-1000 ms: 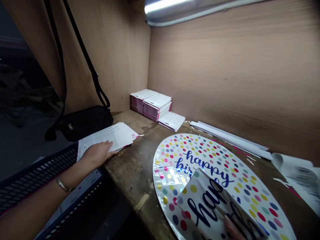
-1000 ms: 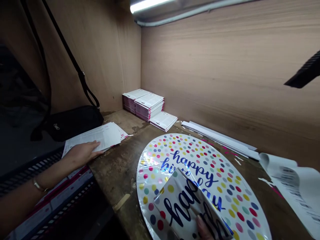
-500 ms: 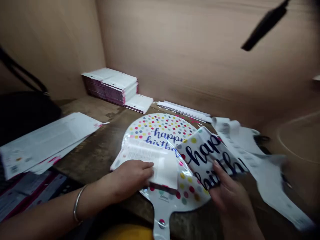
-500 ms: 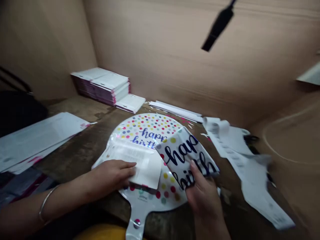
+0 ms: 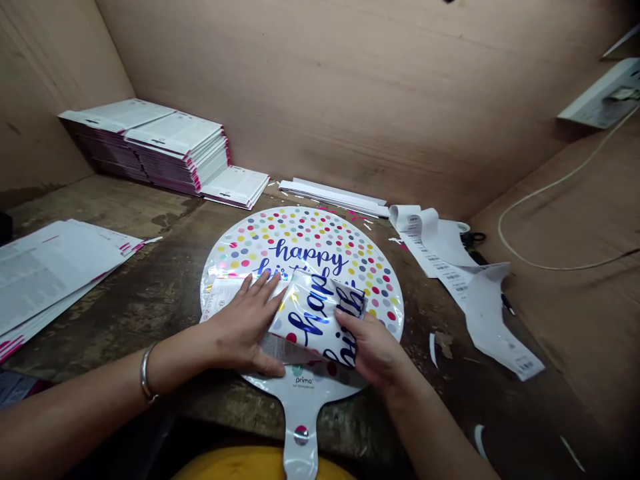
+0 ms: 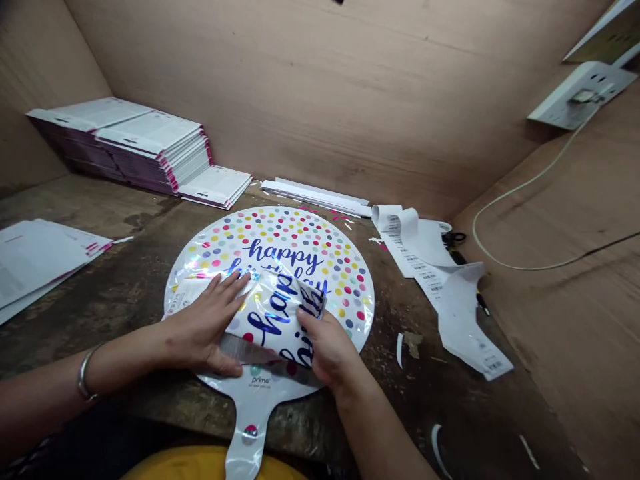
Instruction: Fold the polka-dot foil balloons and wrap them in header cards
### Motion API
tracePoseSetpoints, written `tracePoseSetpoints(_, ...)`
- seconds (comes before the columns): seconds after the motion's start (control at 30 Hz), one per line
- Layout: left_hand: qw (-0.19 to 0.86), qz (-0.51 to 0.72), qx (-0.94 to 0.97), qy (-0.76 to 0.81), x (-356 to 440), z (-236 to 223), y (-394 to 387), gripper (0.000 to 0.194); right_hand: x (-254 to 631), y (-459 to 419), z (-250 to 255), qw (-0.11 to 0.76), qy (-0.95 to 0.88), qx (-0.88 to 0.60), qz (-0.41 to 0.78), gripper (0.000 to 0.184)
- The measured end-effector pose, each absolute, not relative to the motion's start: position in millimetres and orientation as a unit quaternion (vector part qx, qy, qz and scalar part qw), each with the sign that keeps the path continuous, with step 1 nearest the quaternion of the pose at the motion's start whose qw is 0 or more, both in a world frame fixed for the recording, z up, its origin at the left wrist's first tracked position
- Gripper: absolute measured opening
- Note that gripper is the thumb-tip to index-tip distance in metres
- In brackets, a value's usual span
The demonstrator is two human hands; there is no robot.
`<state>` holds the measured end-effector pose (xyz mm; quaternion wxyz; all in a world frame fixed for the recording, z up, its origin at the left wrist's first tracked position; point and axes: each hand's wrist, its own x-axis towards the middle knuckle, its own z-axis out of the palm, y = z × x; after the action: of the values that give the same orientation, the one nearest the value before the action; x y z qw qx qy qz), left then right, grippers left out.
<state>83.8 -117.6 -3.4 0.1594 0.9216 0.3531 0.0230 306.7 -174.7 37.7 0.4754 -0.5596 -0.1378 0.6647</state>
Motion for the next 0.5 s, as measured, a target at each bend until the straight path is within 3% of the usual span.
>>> tracePoseSetpoints(0.13,0.189,0.064,0.918,0.342,80.7,-9.8,-116.9,0.136,287.5,-168.9,38.8,0.482,-0.118,-0.55,0.672,0.048)
tracePoseSetpoints(0.3,0.177,0.097,0.914,0.351,84.0,0.9,-119.3,0.123,297.5,-170.8,42.3,0.476,-0.132,-0.519,0.698,0.045)
tracePoseSetpoints(0.4,0.175,0.085,0.914,0.357,83.9,12.3,-118.7,0.121,328.5,-177.0,51.6,0.522,-0.152,-0.55,0.634,0.046)
tracePoseSetpoints(0.5,0.176,0.094,0.91,0.364,80.6,15.4,-116.1,0.124,356.5,-183.6,57.1,0.498,-0.194,-0.602,0.594,0.046)
